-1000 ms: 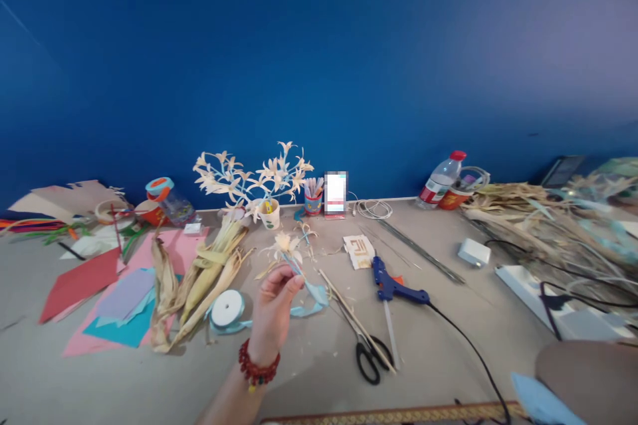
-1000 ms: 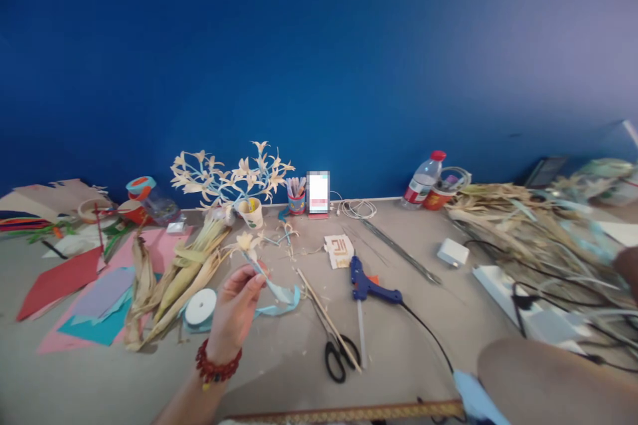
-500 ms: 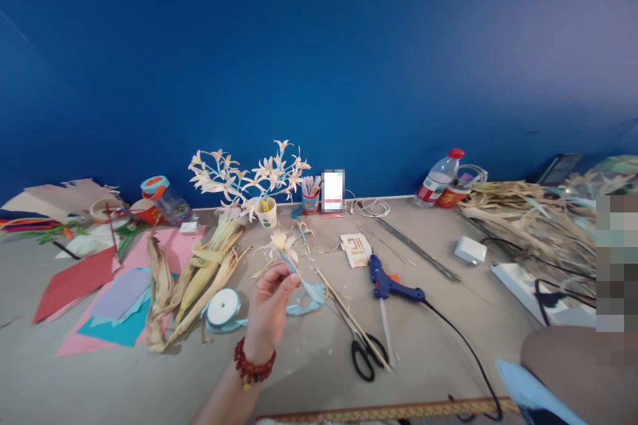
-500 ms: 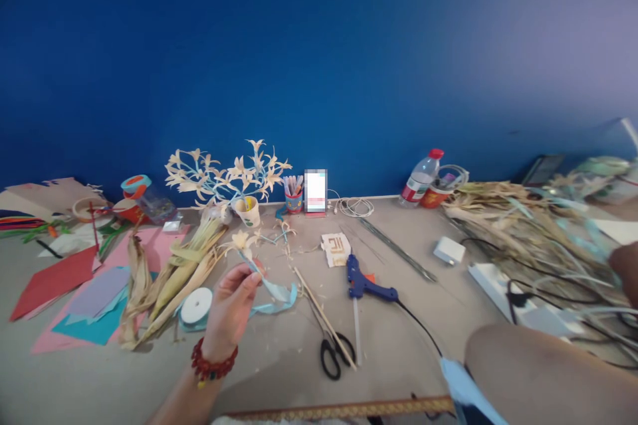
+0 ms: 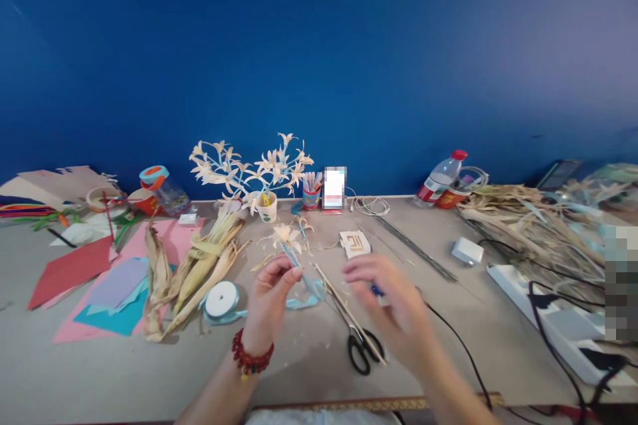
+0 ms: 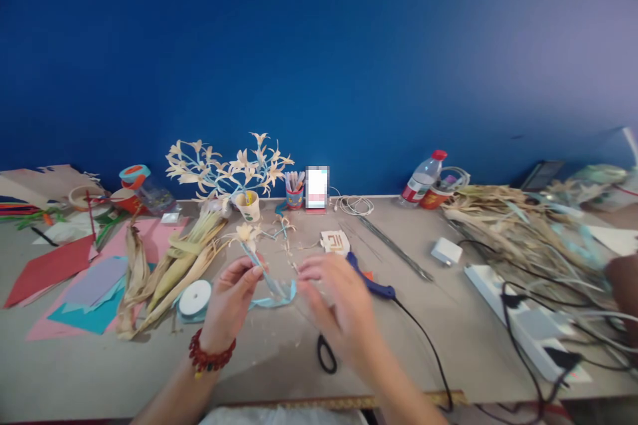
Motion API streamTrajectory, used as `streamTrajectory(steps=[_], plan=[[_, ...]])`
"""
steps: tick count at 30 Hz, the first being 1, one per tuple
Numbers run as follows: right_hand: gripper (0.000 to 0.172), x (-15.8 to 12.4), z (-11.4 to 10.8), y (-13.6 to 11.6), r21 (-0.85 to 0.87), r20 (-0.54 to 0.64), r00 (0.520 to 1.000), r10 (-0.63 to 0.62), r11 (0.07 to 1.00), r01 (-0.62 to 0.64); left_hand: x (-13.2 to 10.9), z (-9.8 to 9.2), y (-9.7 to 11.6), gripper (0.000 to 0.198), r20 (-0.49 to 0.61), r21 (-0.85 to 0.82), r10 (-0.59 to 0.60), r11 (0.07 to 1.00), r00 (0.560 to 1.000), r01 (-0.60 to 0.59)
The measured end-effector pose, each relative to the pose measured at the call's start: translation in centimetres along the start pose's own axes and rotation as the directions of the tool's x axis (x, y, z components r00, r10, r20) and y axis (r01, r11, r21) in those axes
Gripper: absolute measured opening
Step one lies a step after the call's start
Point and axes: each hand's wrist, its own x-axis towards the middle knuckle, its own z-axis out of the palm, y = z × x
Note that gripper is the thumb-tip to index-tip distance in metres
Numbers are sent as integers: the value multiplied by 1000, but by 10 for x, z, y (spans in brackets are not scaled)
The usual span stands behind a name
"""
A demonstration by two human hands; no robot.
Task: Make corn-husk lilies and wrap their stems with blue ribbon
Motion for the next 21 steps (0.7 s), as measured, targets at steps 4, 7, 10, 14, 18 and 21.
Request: streamTrajectory(steps=[4, 7, 10, 14, 18, 21], plan=[[35, -6, 33, 5, 68, 110, 987, 115, 990, -122, -2, 2, -1, 12, 1, 29, -8, 1000, 1000, 8], [22, -7, 47, 12, 72, 116, 979, 165, 982, -174, -4, 4, -3, 12, 17, 31, -33, 999, 999, 32], [4, -5, 47, 18, 69, 95, 982, 163, 983, -169, -4, 5, -5, 11, 20, 40, -38, 999, 999, 37], [8, -6, 42, 20, 62, 92, 988, 128, 989, -134, -3, 6, -9, 9, 43, 59, -38, 998, 998, 36], [10, -12, 41, 16, -41, 66, 997, 33, 999, -30, -2, 6, -15, 11, 27, 78, -45, 996, 999, 43], [11, -20, 45, 13, -168, 37, 997, -64, 983, 69, -2, 5, -17, 13, -20, 60, -34, 998, 999, 36]])
